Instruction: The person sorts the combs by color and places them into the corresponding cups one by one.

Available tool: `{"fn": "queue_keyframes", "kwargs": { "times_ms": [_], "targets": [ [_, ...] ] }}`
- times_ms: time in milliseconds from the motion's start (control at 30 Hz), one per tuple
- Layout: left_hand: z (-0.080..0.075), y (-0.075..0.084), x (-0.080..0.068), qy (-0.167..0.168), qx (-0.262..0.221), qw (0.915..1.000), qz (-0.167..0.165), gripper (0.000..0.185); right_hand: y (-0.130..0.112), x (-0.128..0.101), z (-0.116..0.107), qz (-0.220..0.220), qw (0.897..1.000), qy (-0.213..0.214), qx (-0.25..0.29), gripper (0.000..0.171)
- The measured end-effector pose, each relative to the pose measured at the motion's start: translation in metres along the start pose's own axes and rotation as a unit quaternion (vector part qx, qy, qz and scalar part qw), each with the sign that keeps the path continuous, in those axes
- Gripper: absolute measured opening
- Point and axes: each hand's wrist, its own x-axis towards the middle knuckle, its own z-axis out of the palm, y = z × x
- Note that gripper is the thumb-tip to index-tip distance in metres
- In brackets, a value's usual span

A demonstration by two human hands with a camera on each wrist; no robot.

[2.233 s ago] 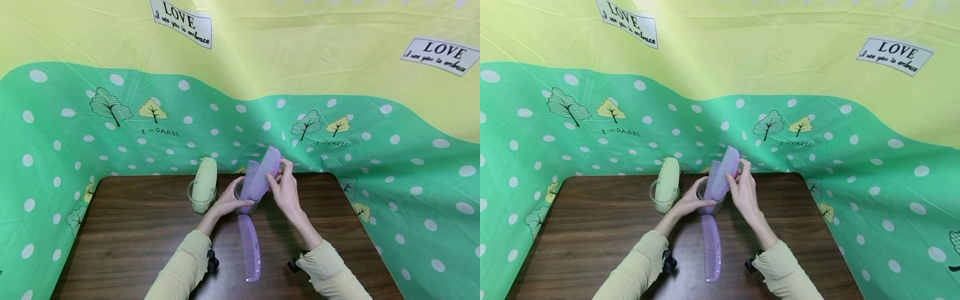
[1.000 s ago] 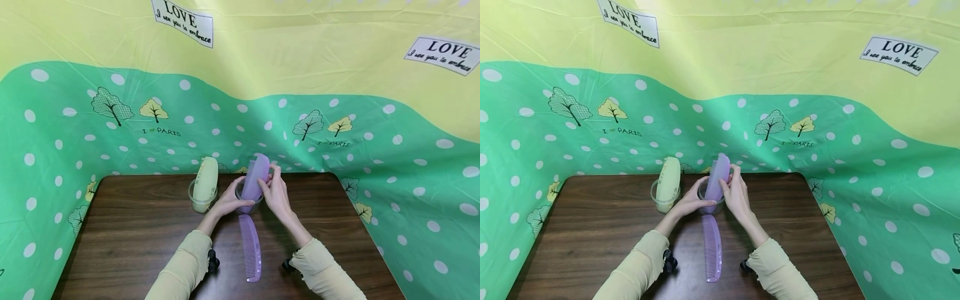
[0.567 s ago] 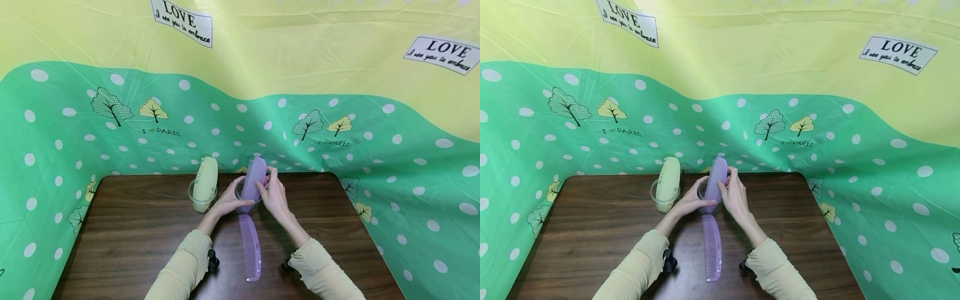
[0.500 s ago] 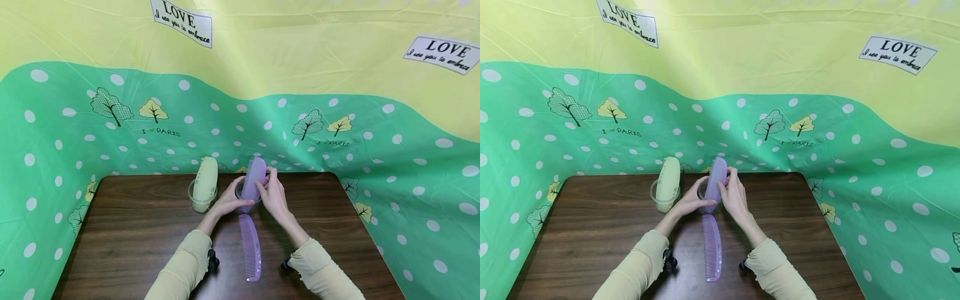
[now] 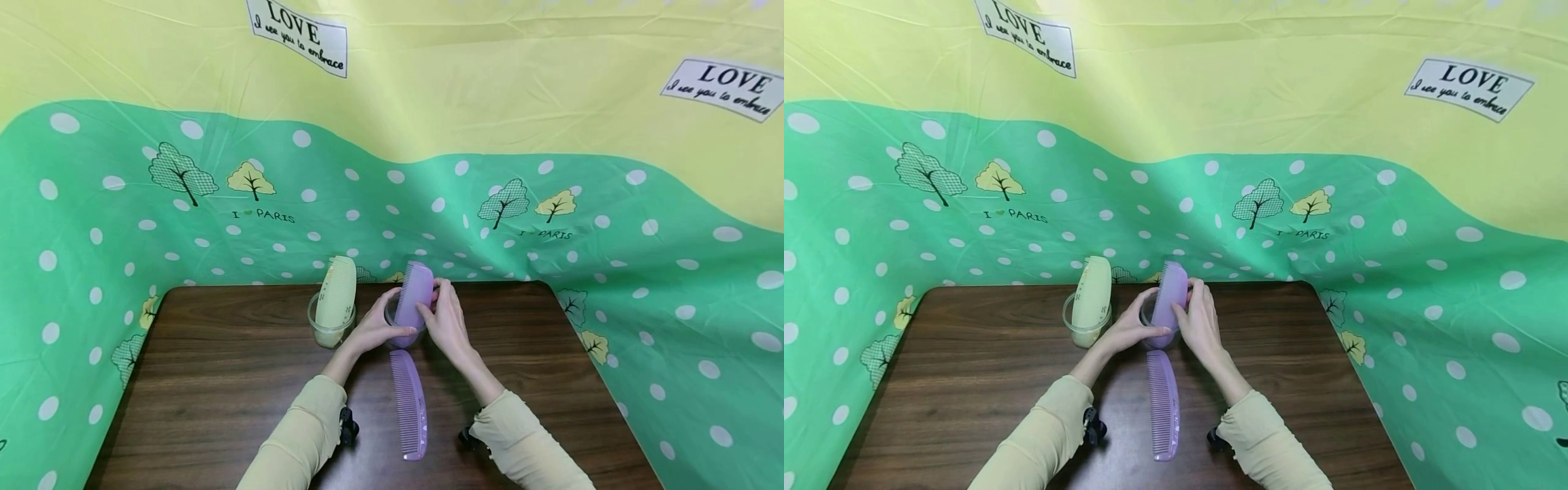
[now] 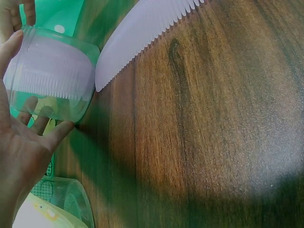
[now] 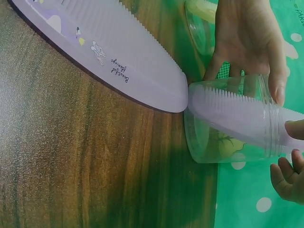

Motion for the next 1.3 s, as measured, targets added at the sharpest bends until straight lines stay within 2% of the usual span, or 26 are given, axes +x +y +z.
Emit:
{"fn": "queue_keyframes", "kwargs": {
  "times_ms": [633, 1300],
  "targets": [
    [0.0002, 0.0016, -0.0014, 0.000, -0.001, 1.0000, -0.006, 0.097, 0.0037, 0.0008, 0.0005, 0.056, 0.998, -0.028, 0.000, 0.056],
    [0.0012, -0.0009, -0.0006, 0.005, -0.015, 0.9999, 0.001, 0.093, 0.0089, -0.0057, -0.0023, 0.059, 0.998, -0.028, -0.002, 0.053]
  ]
}}
